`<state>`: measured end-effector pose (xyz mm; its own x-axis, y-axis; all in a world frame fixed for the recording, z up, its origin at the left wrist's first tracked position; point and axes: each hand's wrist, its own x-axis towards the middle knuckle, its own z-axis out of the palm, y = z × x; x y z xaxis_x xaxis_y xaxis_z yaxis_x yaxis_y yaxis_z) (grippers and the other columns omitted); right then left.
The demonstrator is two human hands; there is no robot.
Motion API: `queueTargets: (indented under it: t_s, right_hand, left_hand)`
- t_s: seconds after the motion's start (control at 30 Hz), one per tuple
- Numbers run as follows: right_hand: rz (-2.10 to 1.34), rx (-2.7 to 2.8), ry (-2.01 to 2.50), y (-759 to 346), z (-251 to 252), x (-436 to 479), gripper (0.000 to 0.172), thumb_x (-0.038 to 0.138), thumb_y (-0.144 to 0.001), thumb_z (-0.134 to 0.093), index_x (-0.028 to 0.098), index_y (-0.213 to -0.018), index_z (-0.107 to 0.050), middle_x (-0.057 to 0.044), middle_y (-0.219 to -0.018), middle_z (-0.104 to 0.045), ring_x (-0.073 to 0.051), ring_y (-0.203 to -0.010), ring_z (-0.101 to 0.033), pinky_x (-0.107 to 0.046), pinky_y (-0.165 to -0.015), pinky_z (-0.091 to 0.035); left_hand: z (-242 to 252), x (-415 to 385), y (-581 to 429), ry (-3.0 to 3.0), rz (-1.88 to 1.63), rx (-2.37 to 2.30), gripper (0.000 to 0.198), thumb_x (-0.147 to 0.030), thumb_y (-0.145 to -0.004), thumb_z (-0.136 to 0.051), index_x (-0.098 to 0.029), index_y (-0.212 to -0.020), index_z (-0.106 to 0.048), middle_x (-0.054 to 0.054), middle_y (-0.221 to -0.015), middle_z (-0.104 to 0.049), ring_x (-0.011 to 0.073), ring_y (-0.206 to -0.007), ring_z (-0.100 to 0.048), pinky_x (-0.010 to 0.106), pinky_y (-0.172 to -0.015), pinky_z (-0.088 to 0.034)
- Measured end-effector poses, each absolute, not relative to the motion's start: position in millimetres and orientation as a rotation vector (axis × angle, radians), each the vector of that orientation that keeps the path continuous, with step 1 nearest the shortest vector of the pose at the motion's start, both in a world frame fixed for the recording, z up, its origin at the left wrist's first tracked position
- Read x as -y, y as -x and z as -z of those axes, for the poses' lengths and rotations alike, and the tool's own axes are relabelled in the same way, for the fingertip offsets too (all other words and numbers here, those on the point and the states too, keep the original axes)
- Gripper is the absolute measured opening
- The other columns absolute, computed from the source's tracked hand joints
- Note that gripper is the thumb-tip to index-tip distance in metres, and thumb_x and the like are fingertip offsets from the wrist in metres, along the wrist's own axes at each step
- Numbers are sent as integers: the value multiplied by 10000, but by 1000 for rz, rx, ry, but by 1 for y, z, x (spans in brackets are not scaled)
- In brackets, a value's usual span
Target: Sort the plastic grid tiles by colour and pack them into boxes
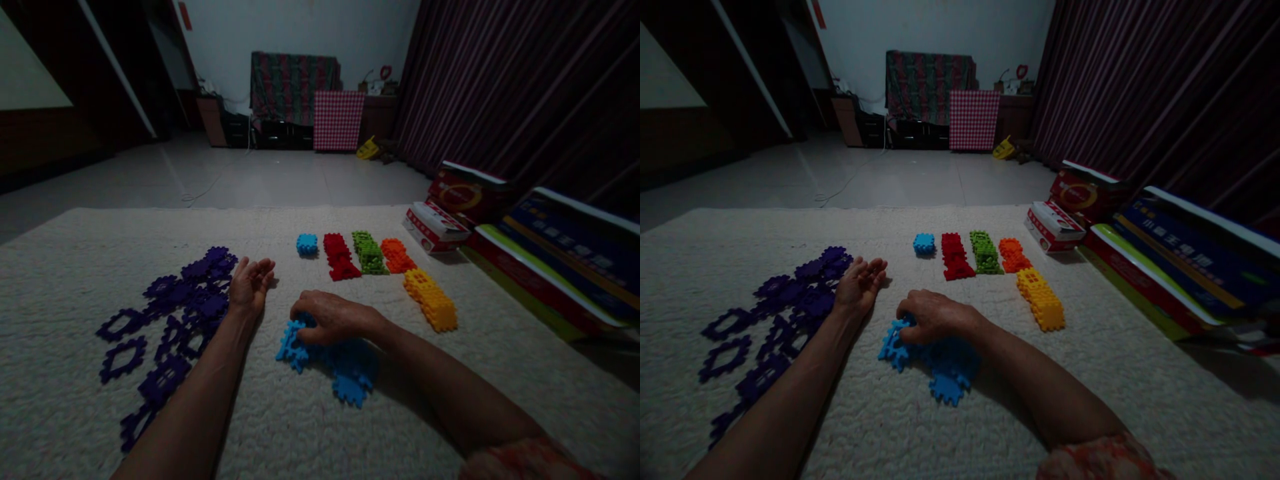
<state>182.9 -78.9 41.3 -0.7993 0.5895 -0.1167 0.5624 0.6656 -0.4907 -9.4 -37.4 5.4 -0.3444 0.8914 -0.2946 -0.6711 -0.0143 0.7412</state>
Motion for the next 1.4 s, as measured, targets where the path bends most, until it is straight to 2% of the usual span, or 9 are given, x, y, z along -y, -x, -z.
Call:
queueTargets:
  t_s: [0.13,0.4,1.0,1.17,1.4]
  right_hand:
    - [-894,2782,1006,-182,-39,76,352,298,-797,-639,154,-1109,-715,-107,-1038,-670,-220,-903,-622,-298,-775,-490]
    - [-1024,2668,950,-184,-31,68,301,180,-788,-629,176,-1068,-738,-67,-1065,-723,-194,-954,-648,-279,-857,-485]
    - [-1085,2617,984,-184,-31,69,324,187,-768,-608,151,-1062,-741,-68,-1012,-731,-183,-873,-641,-269,-779,-486]
    - [-1158,2515,939,-188,-26,62,294,177,-782,-581,143,-1027,-740,-52,-968,-728,-167,-854,-637,-257,-771,-478]
    - [-1265,2034,1167,-187,-12,47,271,294,-810,-586,129,-985,-711,-22,-780,-668,-139,-683,-561,-240,-612,-438]
  left_hand:
    - [-3,37,10,-306,-1653,-999,412,-98,-812,-563,-244,-1187,-472,7,-760,-697,162,-749,-719,252,-721,-524]
    - [-3,36,10,-303,-1650,-1006,406,-120,-781,-590,-233,-1161,-504,16,-757,-696,175,-747,-717,274,-732,-524]
    - [-4,38,9,-293,-1657,-978,423,-87,-800,-568,-212,-1194,-482,19,-736,-696,174,-734,-718,257,-712,-509]
    - [-5,37,9,-278,-1655,-981,489,-90,-793,-575,-221,-1252,-468,3,-741,-695,162,-729,-714,249,-717,-507]
    - [-2,35,11,-287,-1654,-963,550,-83,-798,-575,-210,-1316,-441,9,-742,-705,167,-727,-720,249,-710,-501]
